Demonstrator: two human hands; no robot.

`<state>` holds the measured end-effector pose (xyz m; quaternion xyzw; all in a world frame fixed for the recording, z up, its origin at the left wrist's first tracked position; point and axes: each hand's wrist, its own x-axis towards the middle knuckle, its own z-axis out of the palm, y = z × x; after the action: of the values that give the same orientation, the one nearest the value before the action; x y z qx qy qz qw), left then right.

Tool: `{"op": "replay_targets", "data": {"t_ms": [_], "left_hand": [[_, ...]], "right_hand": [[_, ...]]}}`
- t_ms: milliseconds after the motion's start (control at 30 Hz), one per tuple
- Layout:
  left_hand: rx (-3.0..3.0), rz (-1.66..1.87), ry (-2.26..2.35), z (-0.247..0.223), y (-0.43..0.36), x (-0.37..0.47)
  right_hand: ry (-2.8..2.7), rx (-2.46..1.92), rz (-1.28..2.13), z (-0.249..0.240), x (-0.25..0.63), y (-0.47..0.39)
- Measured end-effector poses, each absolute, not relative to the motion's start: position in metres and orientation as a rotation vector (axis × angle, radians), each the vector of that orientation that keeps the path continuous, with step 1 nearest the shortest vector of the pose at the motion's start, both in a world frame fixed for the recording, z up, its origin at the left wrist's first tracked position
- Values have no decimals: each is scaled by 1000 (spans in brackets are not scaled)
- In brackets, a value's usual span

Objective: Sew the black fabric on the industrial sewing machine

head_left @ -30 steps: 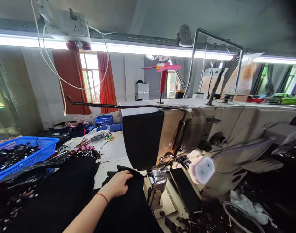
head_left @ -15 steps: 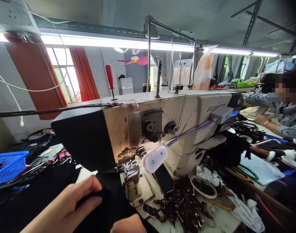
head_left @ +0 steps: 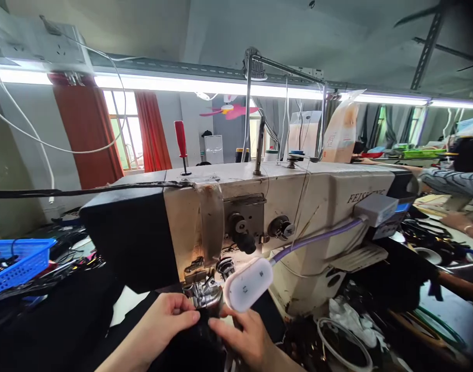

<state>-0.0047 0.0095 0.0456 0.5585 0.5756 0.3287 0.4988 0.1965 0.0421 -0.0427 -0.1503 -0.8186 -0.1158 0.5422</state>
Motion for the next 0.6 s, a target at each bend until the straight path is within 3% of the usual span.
{"op": "replay_targets", "data": {"t_ms": [100,400,500,600], "left_hand": [[1288,870,1401,43,12,-6],[1210,1037,1355,39,11,0],[1225,1072,1319,32,5,-4],[1276,1118,1342,18,-5,-7]], "right_hand": [[-1925,-258,-393,-38,191,53],[-1861,-313,-279,-60,173,62],[-1944,-316,-80,-62,175,57],[-1855,-566,413,-60,179,44]]}}
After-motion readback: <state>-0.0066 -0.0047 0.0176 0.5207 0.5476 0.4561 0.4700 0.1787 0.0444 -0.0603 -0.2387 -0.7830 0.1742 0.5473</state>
